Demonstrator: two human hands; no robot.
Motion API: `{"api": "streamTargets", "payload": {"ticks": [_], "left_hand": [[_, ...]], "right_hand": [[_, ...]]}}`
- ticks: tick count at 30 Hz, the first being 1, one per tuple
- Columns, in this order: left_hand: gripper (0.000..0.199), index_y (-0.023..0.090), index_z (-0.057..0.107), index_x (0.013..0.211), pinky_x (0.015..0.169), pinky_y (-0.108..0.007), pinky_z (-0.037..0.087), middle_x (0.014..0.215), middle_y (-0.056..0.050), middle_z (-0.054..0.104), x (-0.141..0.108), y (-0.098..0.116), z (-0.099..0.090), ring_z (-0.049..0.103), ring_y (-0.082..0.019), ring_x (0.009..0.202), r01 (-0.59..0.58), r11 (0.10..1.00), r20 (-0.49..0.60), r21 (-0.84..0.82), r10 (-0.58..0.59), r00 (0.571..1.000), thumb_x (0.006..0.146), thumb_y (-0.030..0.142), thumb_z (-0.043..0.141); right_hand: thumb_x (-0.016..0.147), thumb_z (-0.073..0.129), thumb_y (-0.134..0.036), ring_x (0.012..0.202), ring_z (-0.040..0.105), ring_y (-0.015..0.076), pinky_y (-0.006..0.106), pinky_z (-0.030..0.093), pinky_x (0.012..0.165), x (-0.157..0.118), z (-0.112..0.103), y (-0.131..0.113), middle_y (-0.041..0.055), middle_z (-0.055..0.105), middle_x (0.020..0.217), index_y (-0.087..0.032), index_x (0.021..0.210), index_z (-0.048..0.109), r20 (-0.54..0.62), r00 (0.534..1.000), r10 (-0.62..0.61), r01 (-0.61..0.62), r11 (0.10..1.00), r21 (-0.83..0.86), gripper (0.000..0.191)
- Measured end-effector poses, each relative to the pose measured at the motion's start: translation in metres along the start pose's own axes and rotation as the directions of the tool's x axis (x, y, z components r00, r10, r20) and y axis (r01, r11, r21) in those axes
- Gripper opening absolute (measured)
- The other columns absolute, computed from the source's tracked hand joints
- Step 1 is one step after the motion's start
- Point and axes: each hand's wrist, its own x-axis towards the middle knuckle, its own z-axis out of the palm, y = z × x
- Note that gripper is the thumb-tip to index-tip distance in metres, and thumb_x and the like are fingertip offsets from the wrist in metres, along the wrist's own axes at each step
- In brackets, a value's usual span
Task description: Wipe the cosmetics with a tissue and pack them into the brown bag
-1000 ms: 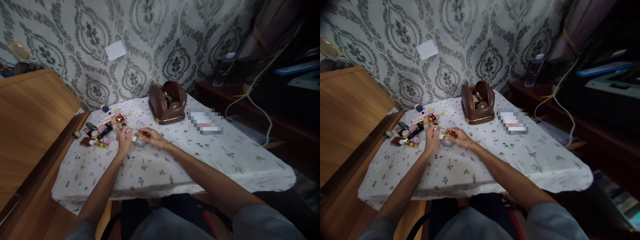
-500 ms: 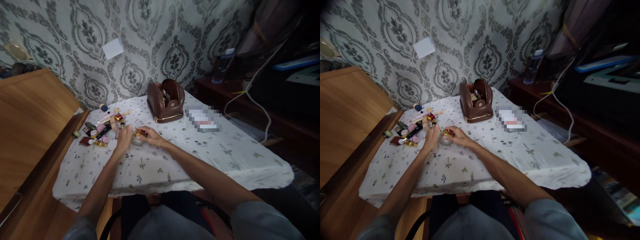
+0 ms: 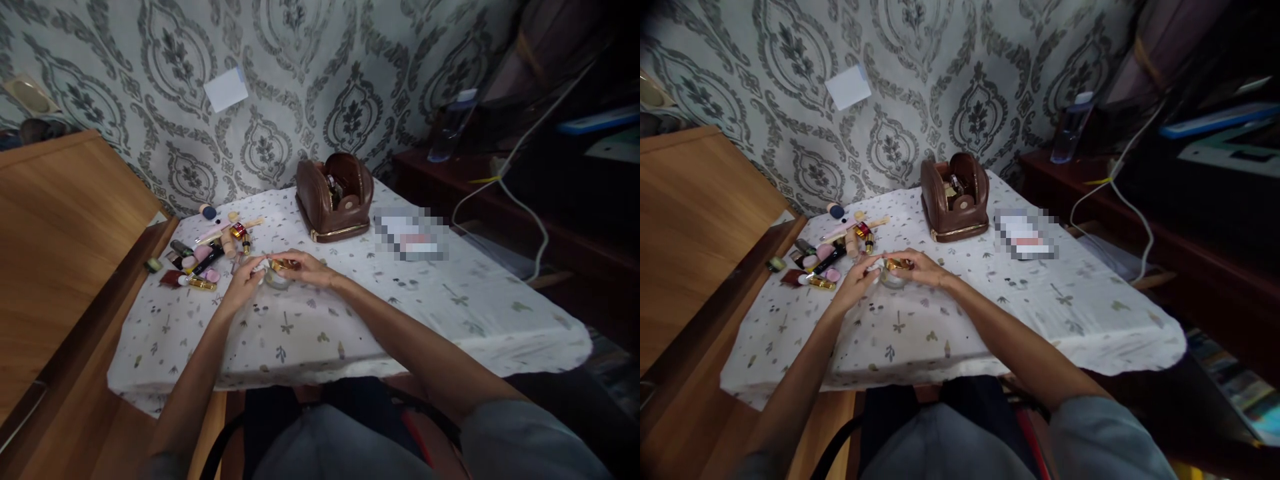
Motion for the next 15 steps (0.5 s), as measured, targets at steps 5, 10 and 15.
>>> {"api": "streamTargets", "payload": {"ticks": [5,10,15], "left_hand": [[0.025,0.020,0.065,0.104,0.079,-0.031,0.050,0.096,-0.004,0.071,-0.001,0.002,0.011,0.064,-0.020,0.088,0.023,1.000,-0.137,-0.019,-0.025,0.990,0.082,0.031,0.058],[0.018,0.020,0.065,0.094,0.068,-0.027,0.046,0.085,-0.001,0.068,-0.004,0.012,0.015,0.060,-0.017,0.076,0.044,0.999,-0.212,-0.018,-0.047,0.976,0.082,0.031,0.058],[0.020,0.020,0.069,0.095,0.065,-0.027,0.047,0.088,-0.002,0.072,-0.003,0.017,0.013,0.062,-0.018,0.075,0.048,0.999,-0.228,0.005,-0.045,0.973,0.081,0.032,0.061]], "right_hand": [[0.079,0.072,-0.046,0.081,0.054,0.0159,0.029,0.047,0.075,0.000,-0.010,0.000,0.0020,0.060,0.093,-0.023,0.129,0.064,0.104,0.994,0.017,-0.022,0.999,0.043,0.055],[0.078,0.072,-0.051,0.072,0.054,0.0135,0.026,0.048,0.068,0.000,-0.009,0.003,-0.0005,0.058,0.083,-0.020,0.125,0.063,0.084,0.993,0.078,-0.089,0.986,0.138,0.057],[0.075,0.072,-0.057,0.072,0.057,0.0144,0.026,0.051,0.062,0.000,-0.006,-0.001,0.0010,0.060,0.088,-0.022,0.116,0.063,0.038,0.983,0.181,-0.185,0.970,0.155,0.054]]}}
